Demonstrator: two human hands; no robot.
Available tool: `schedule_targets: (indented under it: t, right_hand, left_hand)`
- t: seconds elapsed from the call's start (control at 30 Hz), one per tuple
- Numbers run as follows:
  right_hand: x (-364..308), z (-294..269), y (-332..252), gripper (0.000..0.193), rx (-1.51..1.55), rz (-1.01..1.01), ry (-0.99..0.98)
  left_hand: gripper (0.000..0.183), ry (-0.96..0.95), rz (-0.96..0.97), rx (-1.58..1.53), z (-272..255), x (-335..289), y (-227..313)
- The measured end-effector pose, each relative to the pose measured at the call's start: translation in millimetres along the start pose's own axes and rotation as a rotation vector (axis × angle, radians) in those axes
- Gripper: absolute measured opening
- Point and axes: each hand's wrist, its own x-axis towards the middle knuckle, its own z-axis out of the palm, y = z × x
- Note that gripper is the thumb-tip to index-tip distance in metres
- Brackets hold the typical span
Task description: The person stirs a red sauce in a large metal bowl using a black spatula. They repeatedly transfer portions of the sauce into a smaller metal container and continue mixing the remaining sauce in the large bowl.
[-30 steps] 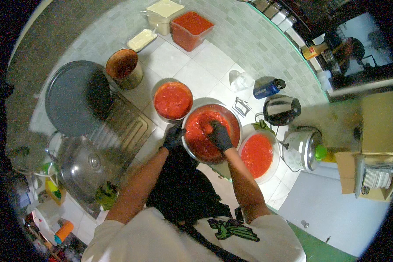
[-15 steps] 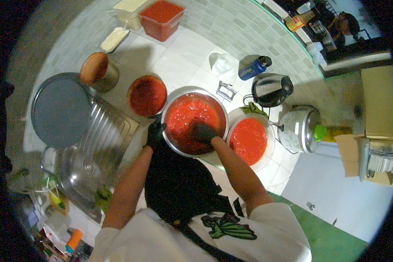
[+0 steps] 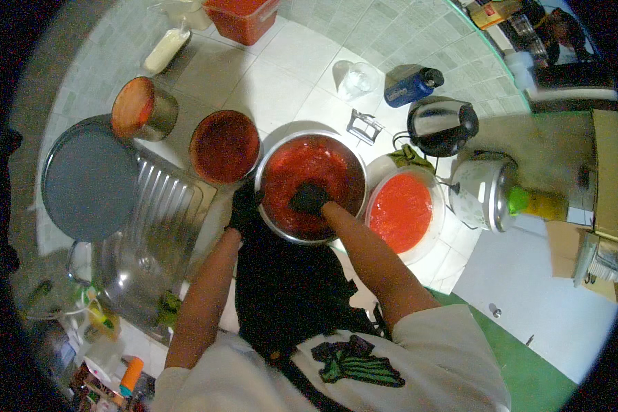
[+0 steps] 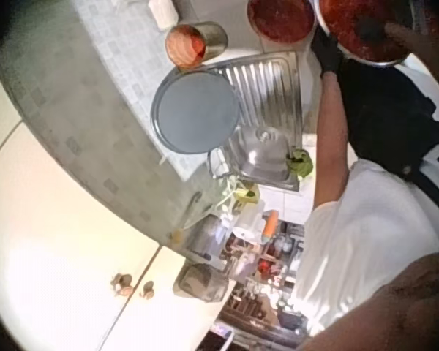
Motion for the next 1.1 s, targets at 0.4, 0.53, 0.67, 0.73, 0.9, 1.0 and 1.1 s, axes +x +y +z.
schedule_targets:
  t: [0.4,0.53,0.67,0.73,0.9,1.0,1.1]
  right_hand:
    - [26,-10,22,0.028,-0.374,-0.182,-0.075]
    - [46,-3,39,0.026,0.151,-0.124,0.068]
    - [53,2,26,0.027,0.119,-0.004,-0.034]
    - [54,-1,17,0.027,0.145,0.146,-0.039]
    - [53,-6,21,0.028,-0.307,-0.038,-0.106]
    - [41,12,38,0.026,0.063,-0.289,0.204]
    - [30,45,41,0.027,-0.178,-0.323,0.057]
  left_hand:
    - [0.046,-0.022,0.093,0.237,-2,-11,-6]
    - [0.033,0.037,0.043,0.221,-1,-10,0]
    - [0.028,0.15,0.132,0.049,14,-13,7]
    - [0.025,0.2,0.007,0.018,22,-19,11]
    - [0.02,0.338,-0.086,0.038,37,-23,16]
    - [0.016,0.458,-0.18,-0.045,45,-24,19]
    - [0.012,0.512,-0.037,-0.214,56,-27,25]
